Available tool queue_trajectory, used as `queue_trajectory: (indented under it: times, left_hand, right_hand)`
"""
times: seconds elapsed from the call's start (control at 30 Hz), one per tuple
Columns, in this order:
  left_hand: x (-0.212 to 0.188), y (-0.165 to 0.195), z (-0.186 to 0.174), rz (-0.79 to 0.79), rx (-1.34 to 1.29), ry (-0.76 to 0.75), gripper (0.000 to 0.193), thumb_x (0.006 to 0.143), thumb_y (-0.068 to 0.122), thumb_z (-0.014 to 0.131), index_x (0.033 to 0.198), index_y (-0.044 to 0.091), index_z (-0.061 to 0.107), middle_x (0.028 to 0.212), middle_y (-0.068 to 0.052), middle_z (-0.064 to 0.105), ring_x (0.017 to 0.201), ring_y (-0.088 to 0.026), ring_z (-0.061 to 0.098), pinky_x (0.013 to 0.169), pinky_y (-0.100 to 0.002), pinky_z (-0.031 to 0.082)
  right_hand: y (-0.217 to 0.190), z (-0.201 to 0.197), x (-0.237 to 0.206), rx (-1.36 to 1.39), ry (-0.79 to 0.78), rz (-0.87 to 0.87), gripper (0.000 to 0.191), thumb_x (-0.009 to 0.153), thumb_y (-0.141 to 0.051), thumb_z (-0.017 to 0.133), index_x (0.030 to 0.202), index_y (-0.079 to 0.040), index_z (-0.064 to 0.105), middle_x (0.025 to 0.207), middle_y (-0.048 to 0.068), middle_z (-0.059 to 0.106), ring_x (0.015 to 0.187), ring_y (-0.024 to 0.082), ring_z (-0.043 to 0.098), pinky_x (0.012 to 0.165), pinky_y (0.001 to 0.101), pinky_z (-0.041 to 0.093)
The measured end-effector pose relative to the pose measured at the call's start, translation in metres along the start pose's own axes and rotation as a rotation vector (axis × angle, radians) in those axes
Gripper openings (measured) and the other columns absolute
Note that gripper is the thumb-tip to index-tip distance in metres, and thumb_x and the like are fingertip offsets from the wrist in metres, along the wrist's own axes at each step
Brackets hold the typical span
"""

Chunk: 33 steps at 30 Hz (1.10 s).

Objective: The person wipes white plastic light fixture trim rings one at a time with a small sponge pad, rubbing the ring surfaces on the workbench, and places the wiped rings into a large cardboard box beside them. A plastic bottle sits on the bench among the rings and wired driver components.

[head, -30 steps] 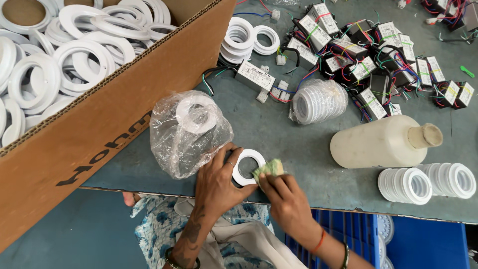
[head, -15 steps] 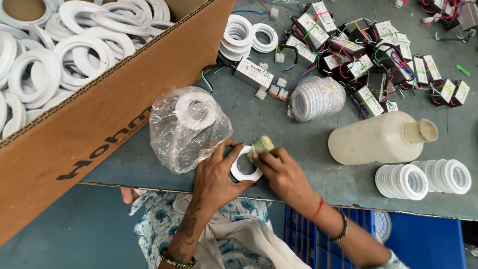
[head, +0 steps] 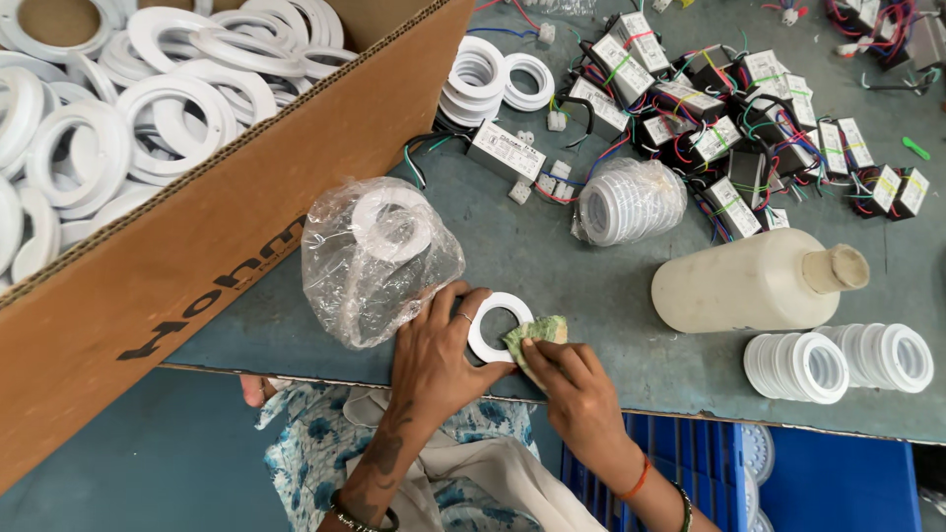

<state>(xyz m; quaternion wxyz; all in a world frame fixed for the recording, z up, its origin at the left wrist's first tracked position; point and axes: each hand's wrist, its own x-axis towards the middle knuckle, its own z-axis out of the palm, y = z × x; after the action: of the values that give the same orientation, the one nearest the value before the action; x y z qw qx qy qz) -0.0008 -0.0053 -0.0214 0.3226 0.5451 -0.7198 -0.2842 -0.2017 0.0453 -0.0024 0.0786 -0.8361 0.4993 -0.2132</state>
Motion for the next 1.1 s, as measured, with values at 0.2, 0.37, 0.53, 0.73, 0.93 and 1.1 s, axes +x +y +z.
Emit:
queue_trajectory:
  times: [0.2,0.37,0.53,0.73,0.93,1.1]
  left_hand:
    - [0.002,0.000,-0.003,0.009,-0.021,-0.026,0.085,0.052,0.036,0.096,0.126,0.010,0.063,0.120,-0.009,0.059,0.116,-0.034,0.056,0.090,-0.049,0.046]
    - [0.002,0.002,-0.006,0.024,-0.017,-0.026,0.085,0.053,0.035,0.096,0.127,0.009,0.063,0.120,-0.010,0.059,0.115,-0.034,0.057,0.089,-0.048,0.048]
    - [0.002,0.000,-0.005,0.019,-0.036,-0.024,0.084,0.052,0.034,0.096,0.126,0.010,0.063,0.120,-0.010,0.060,0.116,-0.035,0.057,0.088,-0.047,0.050]
    - [0.001,-0.001,-0.004,0.022,-0.014,-0.045,0.085,0.053,0.035,0.096,0.126,0.009,0.063,0.119,-0.010,0.059,0.114,-0.034,0.057,0.091,-0.048,0.046]
    - [0.002,0.001,-0.006,0.049,0.005,-0.006,0.085,0.053,0.035,0.096,0.126,0.009,0.063,0.119,-0.011,0.059,0.115,-0.035,0.056,0.092,-0.049,0.046]
    - [0.001,0.000,-0.008,0.003,-0.046,-0.068,0.086,0.052,0.034,0.096,0.128,0.013,0.063,0.120,-0.010,0.058,0.115,-0.032,0.057,0.089,-0.047,0.048]
  right_hand:
    - [0.021,-0.002,0.038,-0.027,-0.052,-0.157,0.056,0.071,0.005,0.064,0.126,-0.002,0.070,0.118,0.010,0.067,0.102,0.030,0.060,0.090,0.0388,0.055]
    - [0.034,0.003,0.068,0.044,-0.084,-0.307,0.050,0.075,0.000,0.069,0.125,-0.001,0.069,0.117,0.009,0.066,0.102,0.030,0.061,0.089,0.0382,0.054]
    - [0.028,-0.008,0.045,-0.022,-0.065,-0.178,0.055,0.070,0.008,0.066,0.123,-0.001,0.070,0.115,0.009,0.067,0.100,0.028,0.062,0.089,0.0376,0.055]
    - [0.022,-0.012,0.028,-0.050,-0.060,-0.144,0.057,0.067,0.007,0.064,0.123,0.000,0.070,0.116,0.009,0.067,0.101,0.029,0.062,0.088,0.0374,0.055]
    - [0.041,-0.001,0.064,-0.072,-0.116,-0.337,0.047,0.076,-0.001,0.070,0.123,-0.001,0.070,0.116,0.008,0.065,0.103,0.028,0.061,0.090,0.0364,0.055]
    - [0.040,-0.015,0.044,-0.134,-0.142,-0.323,0.054,0.070,0.000,0.068,0.124,0.001,0.071,0.118,0.008,0.066,0.103,0.027,0.061,0.088,0.0349,0.055]
